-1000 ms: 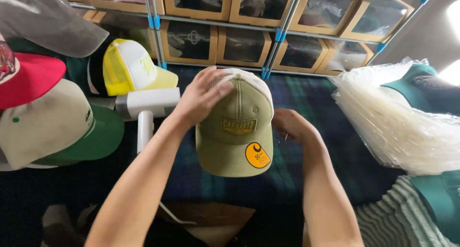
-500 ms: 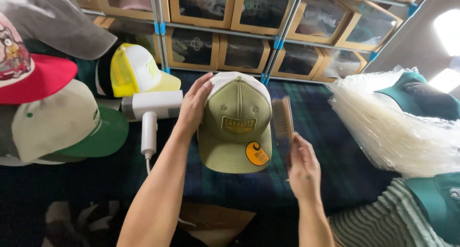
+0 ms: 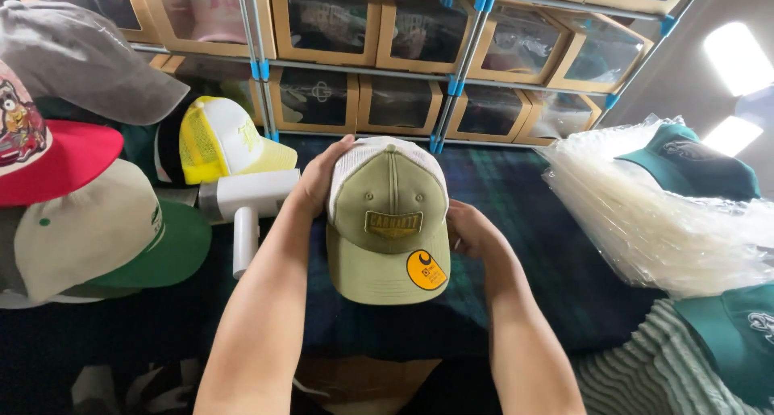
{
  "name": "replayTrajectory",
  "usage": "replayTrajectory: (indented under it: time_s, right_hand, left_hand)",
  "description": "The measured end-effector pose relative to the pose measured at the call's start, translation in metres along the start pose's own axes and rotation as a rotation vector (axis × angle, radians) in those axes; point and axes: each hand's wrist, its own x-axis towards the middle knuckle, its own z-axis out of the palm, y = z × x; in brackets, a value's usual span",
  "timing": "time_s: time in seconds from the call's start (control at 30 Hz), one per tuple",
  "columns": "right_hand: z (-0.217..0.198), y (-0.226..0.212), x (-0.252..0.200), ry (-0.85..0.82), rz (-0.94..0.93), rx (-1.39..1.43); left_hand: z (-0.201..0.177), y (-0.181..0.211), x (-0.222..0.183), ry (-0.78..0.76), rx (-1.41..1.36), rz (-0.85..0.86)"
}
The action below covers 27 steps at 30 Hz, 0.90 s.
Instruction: Restoring a baseball cap by unwrapping it, placing it on a hat block, and using a brush and steamer to clean and shape it.
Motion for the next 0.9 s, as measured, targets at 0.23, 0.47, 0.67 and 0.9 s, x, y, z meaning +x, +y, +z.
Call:
replayTrajectory:
  time_s: [0.23, 0.47, 0.67, 0.9]
  right_hand:
    - [0.010, -0.039, -0.145, 0.274, -0.368, 0.321]
    - [-0.013, -0.013, -0.149, 0.406, -0.624, 0.090]
    - [0.047, -0.046, -0.178, 0.530, -1.129, -0.033]
    - [0.058, -0.061, -0.187, 0.152, -1.376, -0.245]
  left_hand:
    - [-0.009, -0.021, 0.014, 0.093, 0.058, 0.001]
    - [0.000, -0.006, -0.022, 0.413, 0.452, 0.512]
    - [0.083, 0.029, -0.161, 0.082, 0.182, 0.634]
    - [0.034, 0.080, -0.184, 0.041, 0.683, 0.466]
